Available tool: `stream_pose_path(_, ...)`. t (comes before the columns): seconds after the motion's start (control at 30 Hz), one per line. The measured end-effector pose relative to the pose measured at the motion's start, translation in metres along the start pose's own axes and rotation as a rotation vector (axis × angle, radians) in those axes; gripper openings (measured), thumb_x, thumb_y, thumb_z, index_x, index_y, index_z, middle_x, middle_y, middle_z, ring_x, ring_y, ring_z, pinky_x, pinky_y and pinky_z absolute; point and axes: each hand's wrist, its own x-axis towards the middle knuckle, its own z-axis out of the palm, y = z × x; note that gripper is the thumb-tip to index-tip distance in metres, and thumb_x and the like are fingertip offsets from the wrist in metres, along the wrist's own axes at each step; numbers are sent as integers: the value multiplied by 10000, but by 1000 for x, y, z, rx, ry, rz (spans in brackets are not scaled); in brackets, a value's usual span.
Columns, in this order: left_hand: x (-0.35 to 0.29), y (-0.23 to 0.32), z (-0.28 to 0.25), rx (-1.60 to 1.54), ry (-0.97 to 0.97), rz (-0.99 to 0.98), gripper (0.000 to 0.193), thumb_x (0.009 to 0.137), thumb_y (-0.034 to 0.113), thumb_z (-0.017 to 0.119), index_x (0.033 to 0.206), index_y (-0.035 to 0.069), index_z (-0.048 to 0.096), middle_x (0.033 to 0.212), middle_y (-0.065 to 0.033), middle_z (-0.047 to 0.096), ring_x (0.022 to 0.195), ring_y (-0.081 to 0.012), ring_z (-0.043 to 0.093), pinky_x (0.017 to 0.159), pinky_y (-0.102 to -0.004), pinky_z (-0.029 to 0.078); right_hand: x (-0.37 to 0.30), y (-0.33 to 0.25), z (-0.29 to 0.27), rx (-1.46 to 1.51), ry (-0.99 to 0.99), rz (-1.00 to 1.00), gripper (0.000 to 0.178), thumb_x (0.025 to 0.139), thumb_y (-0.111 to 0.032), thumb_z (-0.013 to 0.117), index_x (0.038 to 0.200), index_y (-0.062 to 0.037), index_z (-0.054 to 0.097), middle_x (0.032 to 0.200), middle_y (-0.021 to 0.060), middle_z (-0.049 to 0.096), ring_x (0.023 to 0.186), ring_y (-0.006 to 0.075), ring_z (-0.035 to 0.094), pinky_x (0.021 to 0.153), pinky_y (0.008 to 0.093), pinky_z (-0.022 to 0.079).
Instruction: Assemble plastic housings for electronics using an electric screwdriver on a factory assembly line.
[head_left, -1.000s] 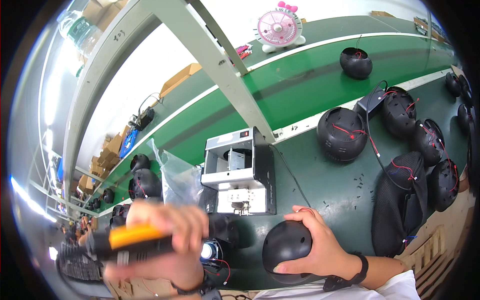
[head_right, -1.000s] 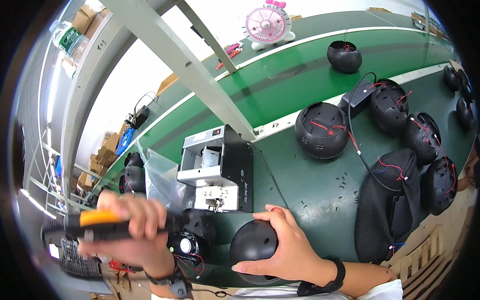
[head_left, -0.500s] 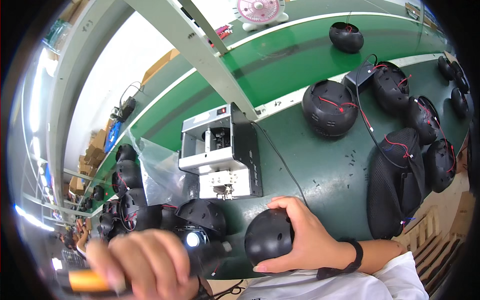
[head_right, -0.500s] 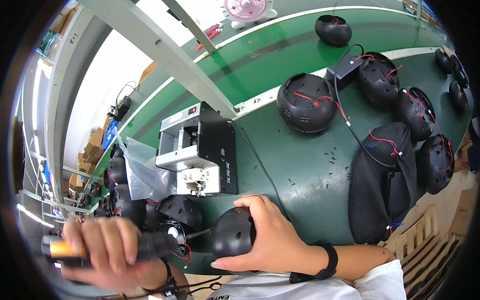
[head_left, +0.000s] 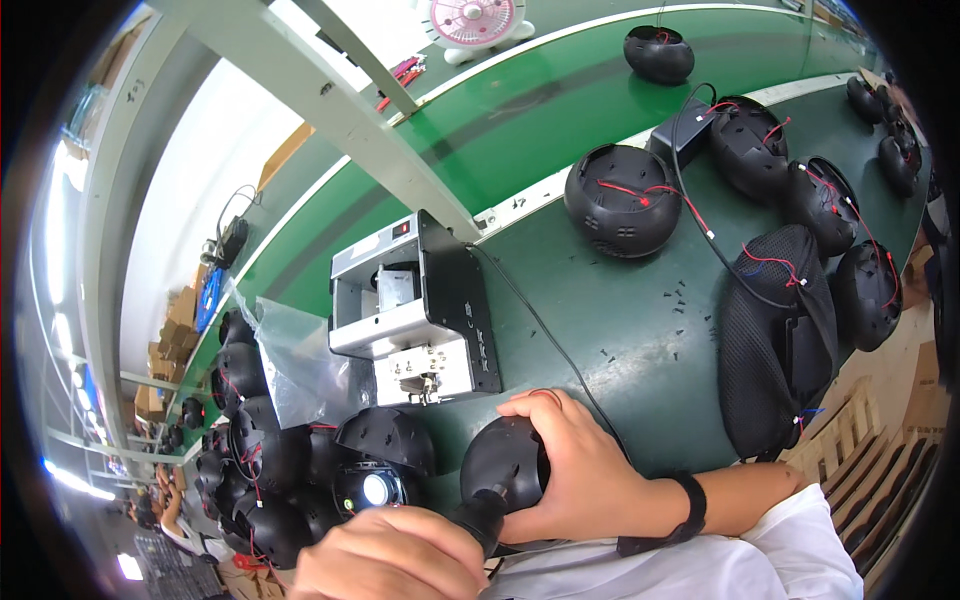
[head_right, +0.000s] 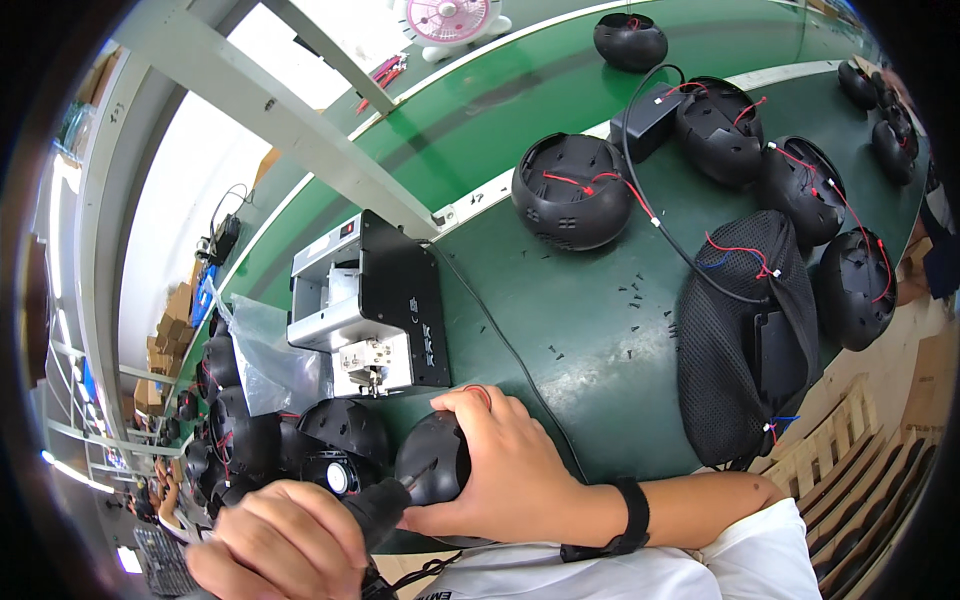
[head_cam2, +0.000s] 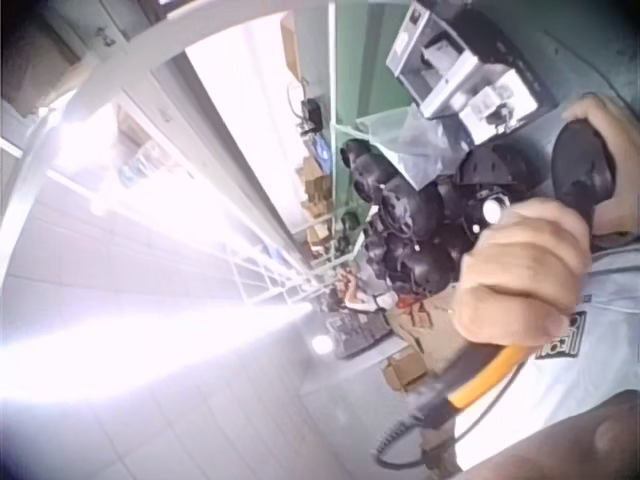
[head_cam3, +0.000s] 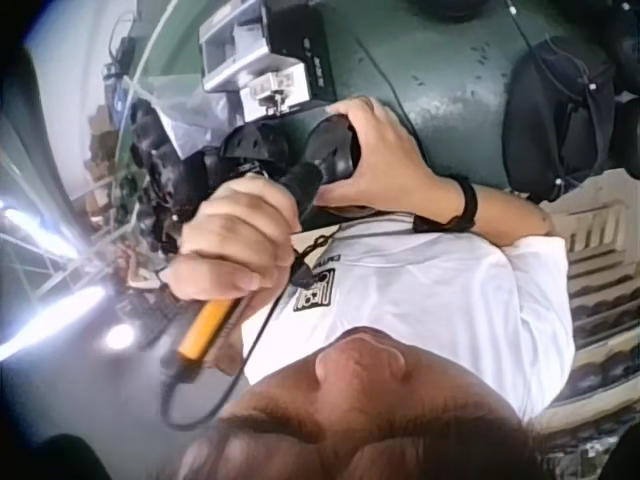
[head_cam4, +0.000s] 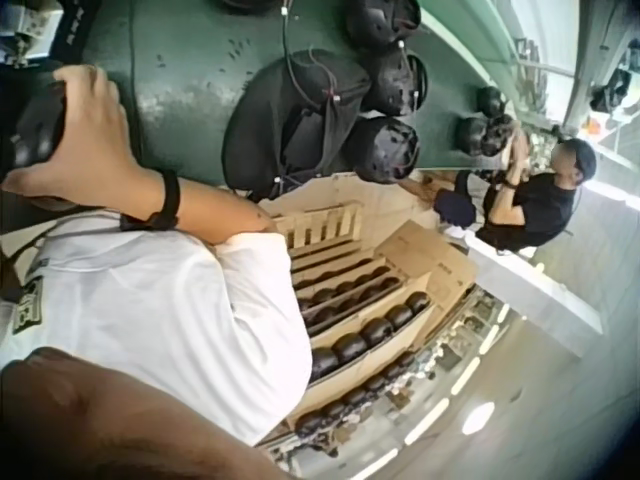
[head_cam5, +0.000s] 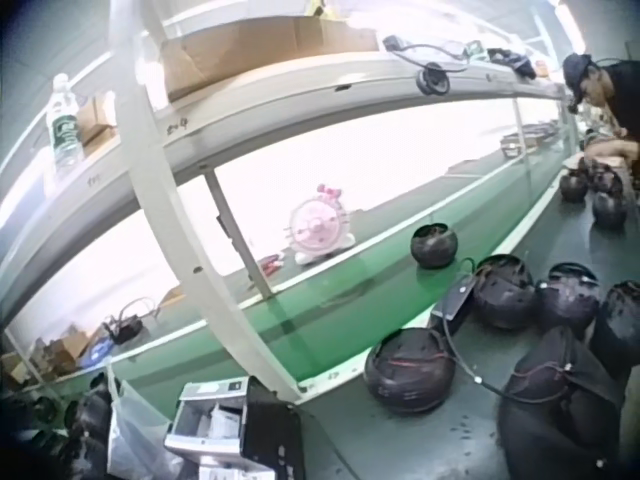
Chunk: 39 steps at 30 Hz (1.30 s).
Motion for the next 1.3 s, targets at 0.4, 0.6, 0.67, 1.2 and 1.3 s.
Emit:
stream_pose_path(0.4, -18, -31, -1, -100, -94, 253, 94, 891, 44, 593, 837, 48, 516, 680, -91, 605, 553, -210, 597, 539, -350, 511, 0, 7, -4, 43, -2, -100, 1095, 561, -518, 906, 1361, 37, 405, 1363, 286, 440, 1239, 466, 473, 1033, 484, 415)
stream_pose_path(0.6, -17, -28, 2, -37, -82, 295, 138, 914, 81, 623, 840, 35, 515, 649, -83, 576, 508, -200, 560, 517, -339, 500, 3, 19, -26, 53, -200, -384, 1126, 591, -463, 914, 1471, -56, 342, 1463, 327, 319, 1349, 499, 350, 1104, 512, 332)
stream_pose_path(0.67, -13, -26, 12, 20, 178, 229, 196, 935, 154, 648, 867, 26, 516, 627, -66, 548, 470, -197, 528, 497, -336, 493, 8, 20, -27, 39, -235, -460, 1066, 613, -410, 907, 1468, -90, 356, 1435, 322, 353, 1326, 476, 375, 1106, 505, 335)
stream_pose_path(1.2, 2, -50, -76, -138, 917, -577, 909, 779, 935, 329, 1009, 88, 565, 552, 58, 397, 446, -93, 374, 474, -276, 342, 15, 9, -37, 57, -421, -212, 1106, 565, -490, 930, 1485, -209, 385, 1564, 332, 85, 1418, 536, 249, 1089, 541, 381)
stream_pose_path(1.3, 7, -4, -74, -315, 703, -343, 690, 934, 754, 399, 1087, 91, 512, 619, 63, 428, 473, -66, 407, 471, -271, 370, 17, 9, -34, 101, -440, -195, 1095, 553, -403, 929, 1483, -232, 377, 1564, 329, 74, 1412, 541, 251, 1074, 550, 390)
